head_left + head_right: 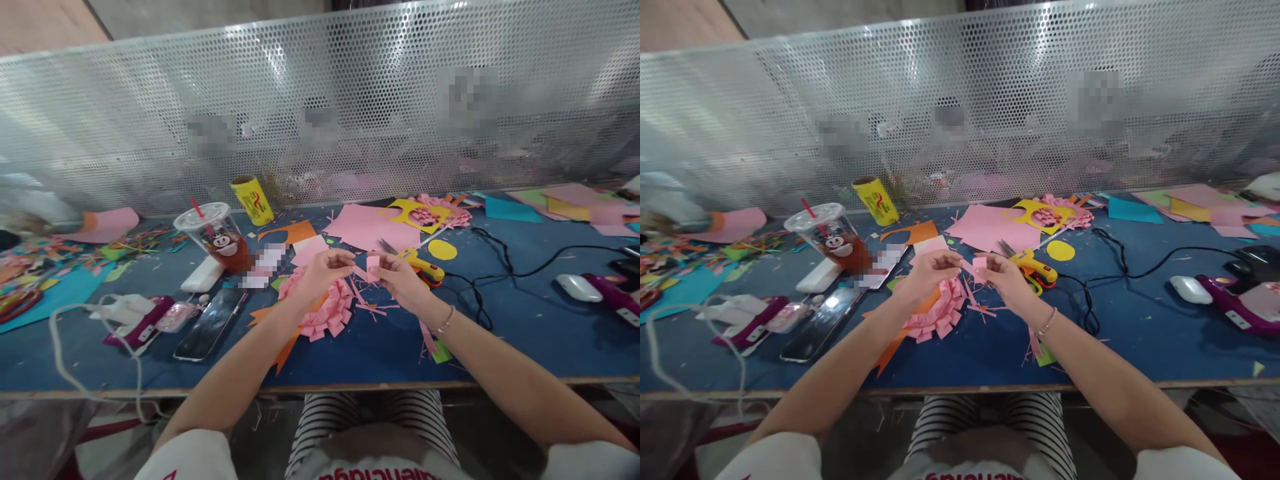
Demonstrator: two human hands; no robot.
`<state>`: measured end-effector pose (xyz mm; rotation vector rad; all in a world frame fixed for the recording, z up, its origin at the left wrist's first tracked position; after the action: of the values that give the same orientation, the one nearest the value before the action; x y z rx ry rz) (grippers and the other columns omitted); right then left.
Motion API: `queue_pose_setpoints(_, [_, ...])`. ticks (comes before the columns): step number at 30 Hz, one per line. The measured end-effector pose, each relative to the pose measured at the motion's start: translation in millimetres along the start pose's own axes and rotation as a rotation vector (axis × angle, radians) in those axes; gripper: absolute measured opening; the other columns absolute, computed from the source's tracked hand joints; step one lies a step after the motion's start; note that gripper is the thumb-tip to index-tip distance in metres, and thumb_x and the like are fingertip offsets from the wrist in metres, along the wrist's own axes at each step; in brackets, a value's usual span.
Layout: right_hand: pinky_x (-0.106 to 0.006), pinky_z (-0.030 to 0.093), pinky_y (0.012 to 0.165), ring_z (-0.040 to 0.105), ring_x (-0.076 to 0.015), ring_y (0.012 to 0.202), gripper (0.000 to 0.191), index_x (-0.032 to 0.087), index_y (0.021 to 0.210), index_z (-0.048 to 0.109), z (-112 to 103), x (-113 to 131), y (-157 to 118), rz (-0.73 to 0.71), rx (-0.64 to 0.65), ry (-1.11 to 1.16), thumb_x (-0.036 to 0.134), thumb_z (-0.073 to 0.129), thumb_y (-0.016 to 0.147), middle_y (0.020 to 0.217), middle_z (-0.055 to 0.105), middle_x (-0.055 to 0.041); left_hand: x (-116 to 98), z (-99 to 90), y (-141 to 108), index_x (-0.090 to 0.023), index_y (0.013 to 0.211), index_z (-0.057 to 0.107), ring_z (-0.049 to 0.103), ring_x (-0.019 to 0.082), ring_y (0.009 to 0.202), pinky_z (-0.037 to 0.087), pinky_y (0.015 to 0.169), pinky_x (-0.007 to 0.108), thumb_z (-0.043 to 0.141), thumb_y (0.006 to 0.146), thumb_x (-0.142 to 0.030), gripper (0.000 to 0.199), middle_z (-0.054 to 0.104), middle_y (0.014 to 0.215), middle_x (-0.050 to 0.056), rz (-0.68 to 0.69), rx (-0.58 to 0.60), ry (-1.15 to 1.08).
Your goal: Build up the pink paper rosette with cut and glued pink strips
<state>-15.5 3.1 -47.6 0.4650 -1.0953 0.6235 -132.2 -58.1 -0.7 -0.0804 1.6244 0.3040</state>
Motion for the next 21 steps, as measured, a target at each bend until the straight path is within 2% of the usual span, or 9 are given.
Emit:
queue_pose_setpoints(4, [-0.021, 0.039, 0.057, 0.048, -0.0071, 0.065, 0.04, 0.022, 0.096, 0.061, 1.0, -4.6, 1.2, -0.002, -0.008, -0.05, 0.028, 0.074, 0.059, 0.077, 0.056, 0.003, 5.7, -6.1, -1.5, -0.014, 0.071, 0.063, 0.057, 0.011, 0.071, 0.045, 0.069, 0.025, 0.07, 0.063, -0.025, 0.015, 0.062, 0.076, 0.002, 0.016, 0.003, 0.12])
queue_pose_setpoints(9, [-0.023, 0.038, 0.058, 0.047, -0.0077, 0.063, 0.041, 0.021, 0.098, 0.059, 3.2, 3.9, 9.2, -0.138, -0.001, -0.228, 0.028, 0.072, 0.061, 0.073, 0.051, 0.004, 14.4, -17.9, -0.5, -0.014, 0.069, 0.064, 0.055, 0.011, 0.066, 0.043, 0.065, 0.025, 0.069, 0.064, -0.026, 0.014, 0.062, 0.069, 0.002, 0.033, 0.01, 0.192])
queue_pose_setpoints(12, [-0.023, 0.037, 0.056, 0.043, -0.0071, 0.06, 0.04, 0.019, 0.098, 0.059, 5.0, 9.2, 16.0, -0.223, 0.006, -0.372, 0.029, 0.071, 0.061, 0.068, 0.045, 0.0055, 17.7, -18.6, -0.6, -0.014, 0.069, 0.063, 0.054, 0.01, 0.063, 0.043, 0.064, 0.024, 0.069, 0.064, -0.025, 0.014, 0.06, 0.066, 0.0, 0.022, 0.025, 0.082])
queue_pose_setpoints(15, [-0.023, 0.037, 0.056, 0.044, -0.0077, 0.061, 0.039, 0.018, 0.097, 0.059, 5.7, 12.9, 23.2, -0.256, -0.023, -0.444, 0.031, 0.07, 0.062, 0.069, 0.046, 0.0047, 17.7, -16.7, -1.5, -0.014, 0.068, 0.062, 0.052, 0.008, 0.059, 0.042, 0.06, 0.023, 0.07, 0.063, -0.025, 0.015, 0.057, 0.062, -0.001, 0.007, 0.026, -0.035])
queue_pose_setpoints(18, [-0.024, 0.038, 0.058, 0.045, -0.0084, 0.064, 0.039, 0.017, 0.095, 0.058, 7.8, 14.9, 29.8, -0.244, -0.058, -0.411, 0.031, 0.07, 0.06, 0.07, 0.048, 0.004, 12.6, -13.1, -3.5, -0.015, 0.067, 0.057, 0.051, 0.008, 0.059, 0.041, 0.06, 0.022, 0.071, 0.062, -0.024, 0.018, 0.054, 0.062, -0.002, 0.012, 0.043, -0.174])
queue_pose_setpoints(21, [-0.023, 0.039, 0.058, 0.044, -0.0075, 0.062, 0.038, 0.019, 0.096, 0.057, 10.9, 19.6, 30.8, -0.292, -0.062, -0.372, 0.029, 0.069, 0.061, 0.069, 0.045, 0.005, 2.5, -4.6, -7.7, -0.018, 0.077, 0.054, 0.051, 0.007, 0.062, 0.041, 0.063, 0.021, 0.069, 0.064, -0.018, 0.02, 0.052, 0.066, -0.003, 0.041, 0.127, -0.367])
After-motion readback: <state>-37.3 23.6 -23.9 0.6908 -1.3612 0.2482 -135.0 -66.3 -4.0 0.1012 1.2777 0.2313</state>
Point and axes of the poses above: each hand's wrist, its own y-axis towards the middle knuckle, its own z-axis out of the palm, x = y × z, the point moved 10 cm from there along y, towards the middle knuckle
